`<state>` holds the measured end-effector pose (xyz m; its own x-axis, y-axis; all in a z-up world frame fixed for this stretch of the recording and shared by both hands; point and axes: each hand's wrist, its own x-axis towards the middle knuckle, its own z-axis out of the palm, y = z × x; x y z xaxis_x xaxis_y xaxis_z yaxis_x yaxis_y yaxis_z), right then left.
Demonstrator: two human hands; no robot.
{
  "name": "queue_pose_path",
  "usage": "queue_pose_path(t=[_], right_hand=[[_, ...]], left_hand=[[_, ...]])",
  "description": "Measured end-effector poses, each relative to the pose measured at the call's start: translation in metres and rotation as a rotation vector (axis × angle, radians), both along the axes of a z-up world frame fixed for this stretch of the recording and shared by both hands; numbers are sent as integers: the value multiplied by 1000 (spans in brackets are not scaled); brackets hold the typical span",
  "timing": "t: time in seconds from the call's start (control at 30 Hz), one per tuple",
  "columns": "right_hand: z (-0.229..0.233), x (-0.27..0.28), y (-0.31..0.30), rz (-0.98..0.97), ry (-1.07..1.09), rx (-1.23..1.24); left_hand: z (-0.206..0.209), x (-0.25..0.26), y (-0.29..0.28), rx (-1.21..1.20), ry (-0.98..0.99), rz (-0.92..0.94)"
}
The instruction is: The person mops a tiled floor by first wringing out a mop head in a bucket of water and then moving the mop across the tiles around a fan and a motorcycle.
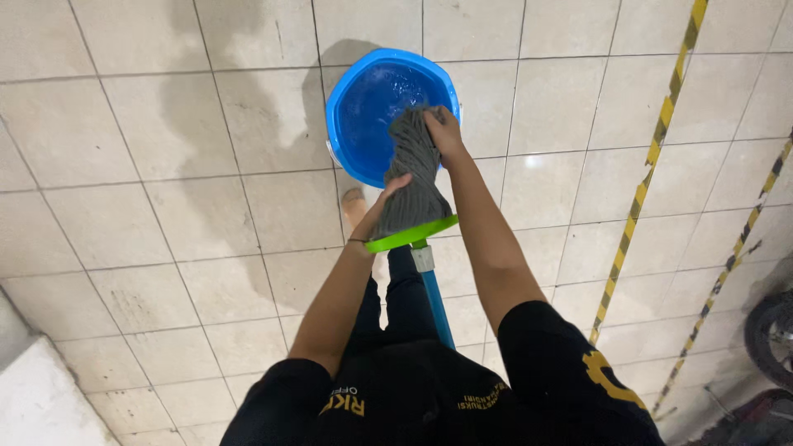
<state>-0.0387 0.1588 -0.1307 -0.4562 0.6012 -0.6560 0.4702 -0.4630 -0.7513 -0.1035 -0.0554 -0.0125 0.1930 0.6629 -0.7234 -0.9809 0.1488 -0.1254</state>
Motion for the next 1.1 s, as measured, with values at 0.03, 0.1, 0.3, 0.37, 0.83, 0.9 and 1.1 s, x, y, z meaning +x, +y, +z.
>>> queue_pose_path(t=[0.03,0.1,0.3,0.37,0.83,0.9,1.1], right_hand=[[4,1,0,-9,12,15],[26,16,-13,-203,-51,-278],[151,96,-31,-94,-13,-596],[197,136,-46,-210,58,-655],[312,229,-26,-89,150,-271],[308,247,19,-67,-88,-193],[290,293,185,58,-383,-9]], left_hand=[[-9,5,2,15,12,-9],[-26,23,7,131,225,358],[-27,22,10,287,75,275],[-5,21,6,275,64,273],[96,66,181,32,179,38],[110,86,220,-142,293,-81],[139,189,345,-77,1795,-844]])
